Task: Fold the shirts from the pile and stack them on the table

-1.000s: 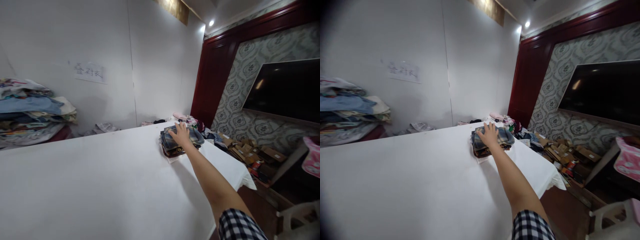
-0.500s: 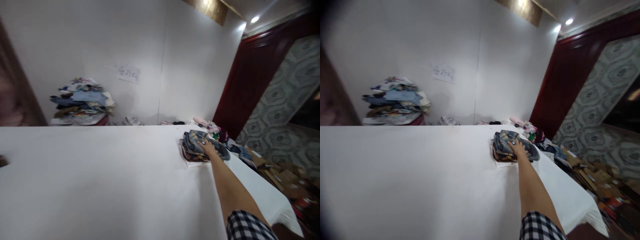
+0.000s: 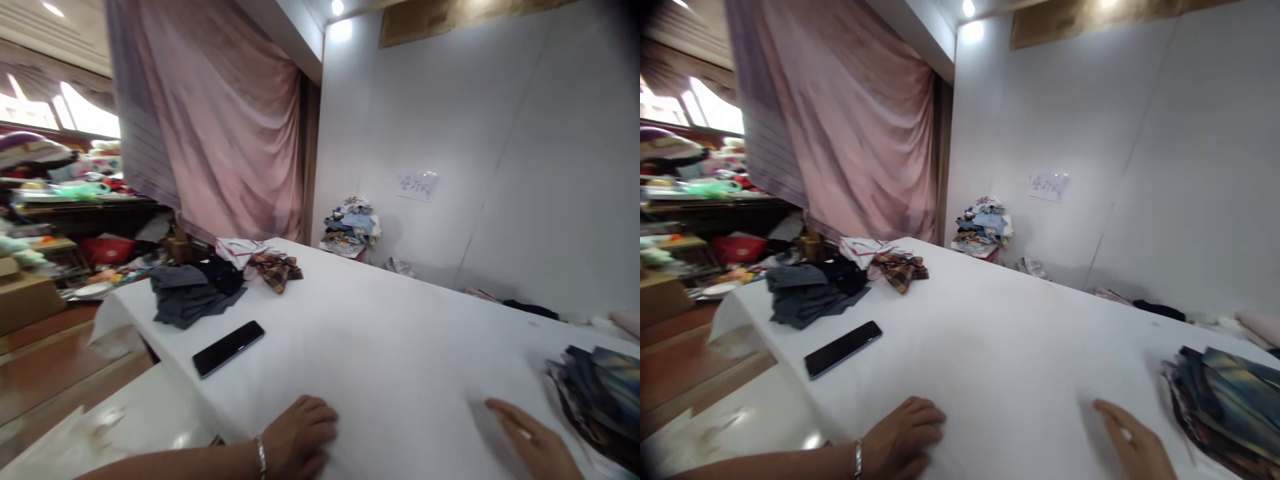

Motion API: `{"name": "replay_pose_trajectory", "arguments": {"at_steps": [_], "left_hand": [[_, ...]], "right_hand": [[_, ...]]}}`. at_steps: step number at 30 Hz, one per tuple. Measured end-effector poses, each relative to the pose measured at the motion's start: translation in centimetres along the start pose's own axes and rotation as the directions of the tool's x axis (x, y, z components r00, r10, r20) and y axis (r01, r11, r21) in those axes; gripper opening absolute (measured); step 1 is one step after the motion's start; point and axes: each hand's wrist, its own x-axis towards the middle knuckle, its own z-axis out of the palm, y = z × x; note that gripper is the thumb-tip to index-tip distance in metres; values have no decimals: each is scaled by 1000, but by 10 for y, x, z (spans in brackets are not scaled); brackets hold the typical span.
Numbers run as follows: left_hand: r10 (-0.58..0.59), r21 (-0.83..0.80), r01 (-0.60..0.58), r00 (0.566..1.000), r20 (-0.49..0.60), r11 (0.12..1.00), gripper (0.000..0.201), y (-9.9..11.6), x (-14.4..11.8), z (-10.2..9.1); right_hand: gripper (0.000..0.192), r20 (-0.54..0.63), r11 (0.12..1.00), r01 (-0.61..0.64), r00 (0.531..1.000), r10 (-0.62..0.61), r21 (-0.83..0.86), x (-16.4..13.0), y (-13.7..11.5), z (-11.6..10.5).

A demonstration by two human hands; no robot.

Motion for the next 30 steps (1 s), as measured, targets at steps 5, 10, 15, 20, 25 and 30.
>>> {"name": "replay_pose_trajectory", "arguments": {"at_steps": [5, 10, 15, 20, 25, 30], "left_hand": [[-11, -8, 11, 1000, 17, 1000, 27, -6, -7, 10], [38, -62, -38, 999, -11, 997, 32, -22, -9, 32], [63, -166, -92, 983, -172, 982, 24, -24, -7, 22], [-110, -114, 63, 875, -472, 991, 32, -51, -32, -66], [-407, -3, 607, 528, -745, 794, 37, -145, -87, -169], [-634, -285, 895, -2, -773, 343, 80, -229, -133, -223]], "right_hand": [[23, 383, 998, 62, 922, -60, 7, -40, -68, 77], [32, 541, 980, 198, 822, -181, 27, -44, -116, 110], [42, 553, 949, 311, 782, -286, 50, -45, -140, 162], [47, 452, 919, 391, 829, -329, -48, -45, -128, 217], [43, 422, 829, 542, 789, -446, -137, -40, -93, 237], [38, 449, 766, 623, 737, -506, -159, -32, -80, 237]]}}
